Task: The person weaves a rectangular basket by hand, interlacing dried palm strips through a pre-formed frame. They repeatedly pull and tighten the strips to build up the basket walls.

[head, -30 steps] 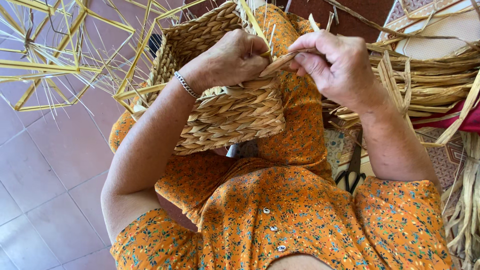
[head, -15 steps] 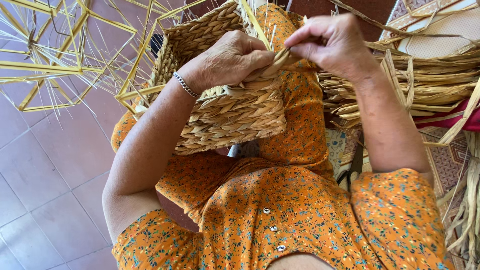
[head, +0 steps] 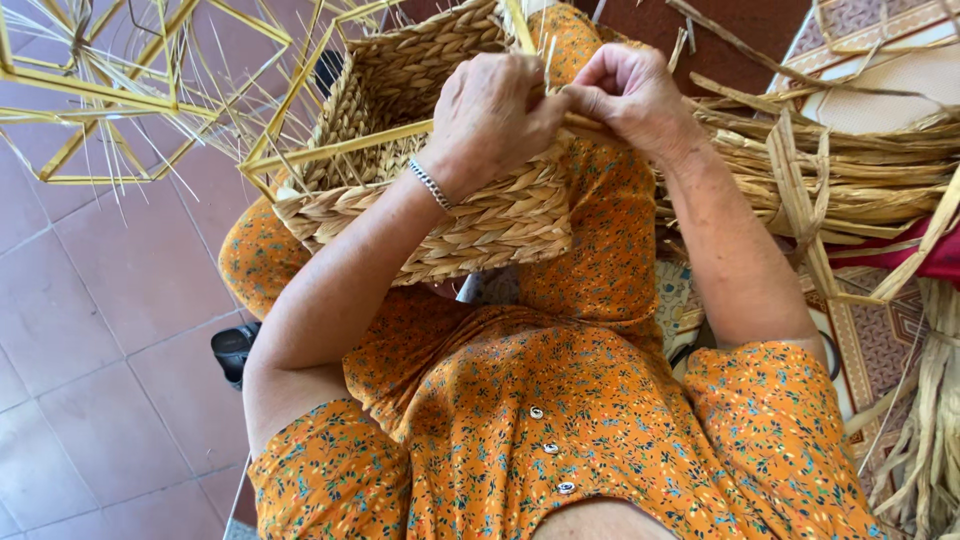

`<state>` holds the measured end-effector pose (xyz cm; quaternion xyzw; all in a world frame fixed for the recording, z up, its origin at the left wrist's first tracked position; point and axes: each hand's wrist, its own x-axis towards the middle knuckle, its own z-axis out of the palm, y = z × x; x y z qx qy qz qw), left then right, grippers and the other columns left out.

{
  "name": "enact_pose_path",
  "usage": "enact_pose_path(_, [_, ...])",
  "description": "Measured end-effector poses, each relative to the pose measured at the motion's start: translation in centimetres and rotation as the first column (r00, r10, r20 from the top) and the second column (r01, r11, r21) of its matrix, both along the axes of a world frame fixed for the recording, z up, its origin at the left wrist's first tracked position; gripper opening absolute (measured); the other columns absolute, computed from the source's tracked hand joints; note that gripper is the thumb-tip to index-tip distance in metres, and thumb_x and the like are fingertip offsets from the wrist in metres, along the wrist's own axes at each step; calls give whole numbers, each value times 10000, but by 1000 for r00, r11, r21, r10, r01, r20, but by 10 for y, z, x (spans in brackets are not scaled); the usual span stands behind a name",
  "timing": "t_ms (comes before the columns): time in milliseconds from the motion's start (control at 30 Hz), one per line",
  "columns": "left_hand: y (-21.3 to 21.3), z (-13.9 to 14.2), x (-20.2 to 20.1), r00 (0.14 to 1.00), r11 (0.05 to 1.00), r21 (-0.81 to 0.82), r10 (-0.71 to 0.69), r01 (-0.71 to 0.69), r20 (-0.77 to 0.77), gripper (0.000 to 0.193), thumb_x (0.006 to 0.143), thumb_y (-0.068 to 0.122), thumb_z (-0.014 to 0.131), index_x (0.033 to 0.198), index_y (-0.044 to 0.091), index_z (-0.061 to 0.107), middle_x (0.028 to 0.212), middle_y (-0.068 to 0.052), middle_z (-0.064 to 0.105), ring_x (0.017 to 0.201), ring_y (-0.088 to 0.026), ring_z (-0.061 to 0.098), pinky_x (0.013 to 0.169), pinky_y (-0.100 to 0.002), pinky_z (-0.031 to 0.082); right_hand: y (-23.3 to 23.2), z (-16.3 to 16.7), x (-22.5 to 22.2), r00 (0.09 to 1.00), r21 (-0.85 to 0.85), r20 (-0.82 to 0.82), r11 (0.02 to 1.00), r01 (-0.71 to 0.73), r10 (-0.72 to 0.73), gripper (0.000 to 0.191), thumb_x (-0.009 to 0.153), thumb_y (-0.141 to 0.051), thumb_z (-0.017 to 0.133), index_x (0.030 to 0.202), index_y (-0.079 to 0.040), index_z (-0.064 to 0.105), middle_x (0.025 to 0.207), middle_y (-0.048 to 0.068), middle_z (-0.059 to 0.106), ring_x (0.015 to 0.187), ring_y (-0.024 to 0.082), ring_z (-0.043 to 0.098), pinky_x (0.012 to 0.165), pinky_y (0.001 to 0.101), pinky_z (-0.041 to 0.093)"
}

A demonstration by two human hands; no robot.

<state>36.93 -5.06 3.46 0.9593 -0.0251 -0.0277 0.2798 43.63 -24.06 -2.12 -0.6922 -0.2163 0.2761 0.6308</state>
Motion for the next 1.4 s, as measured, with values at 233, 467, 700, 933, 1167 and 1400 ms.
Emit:
enact_pose_path(233, [19, 2, 2, 999, 996, -84, 32, -29, 27, 349, 892, 301, 736, 637, 63, 716, 508, -73, 635, 466, -188, 622, 567, -374, 527, -22, 17, -19, 972, 46, 145, 983, 179, -184, 353, 1035, -260, 731, 1269, -7, 656, 1078, 19, 701, 932, 61, 656, 821, 213, 579])
enact_pose_path(467, [96, 51, -16, 985, 953, -303, 58, -6, 161, 335, 954, 230, 799, 702, 31, 705, 567, 10, 550, 492, -76, 435, 436, -288, 324, -60, 33, -29, 931, 23, 36, 932, 363, -364, 318, 1086, -259, 722, 1261, 7, 712, 1065, 56, 698, 892, 77, 603, 838, 221, 542])
enact_pose_path(700, [123, 101, -84, 952, 820, -558, 55, 128, 300, 234, 946, 81, 759, 762, -29, 667, 678, -28, 577, 593, -63, 482, 535, -238, 355, -39, 42, 19, 901, -30, 226, 922, 387, -371, 502, 1058, -405, 676, 1384, -39, 567, 1254, 77, 642, 1090, 104, 589, 971, 279, 521])
enact_pose_path(933, [141, 87, -76, 903, 608, -701, -63, 372, 425, 151, 883, 34, 745, 778, -36, 664, 744, -118, 640, 595, -140, 521, 553, -267, 379, -29, 32, 46, 868, -154, -80, 867, 475, -490, 795, 914, -646, 668, 1382, -9, 588, 1380, 196, 579, 1301, 236, 545, 1159, 415, 413])
enact_pose_path(1167, [194, 77, -110, 958, 648, -706, -165, 284, 234, 140, 901, 87, 746, 828, -5, 669, 844, -78, 674, 846, -144, 602, 919, -337, 418, -54, 25, 23, 836, 187, 40, 826, 531, -547, 835, 820, -568, 884, 1342, 35, 635, 1303, 215, 656, 1194, 263, 618, 1163, 479, 518])
enact_pose_path(1400, [187, 5, -144, 995, 630, -774, 12, 66, 95, 111, 971, 98, 719, 983, 5, 659, 965, -32, 634, 984, -147, 602, 1269, -396, 324, -107, 19, 3, 732, 118, 375, 813, 571, -569, 628, 1047, -476, 823, 1377, 30, 651, 1111, 121, 704, 919, 158, 620, 845, 338, 539])
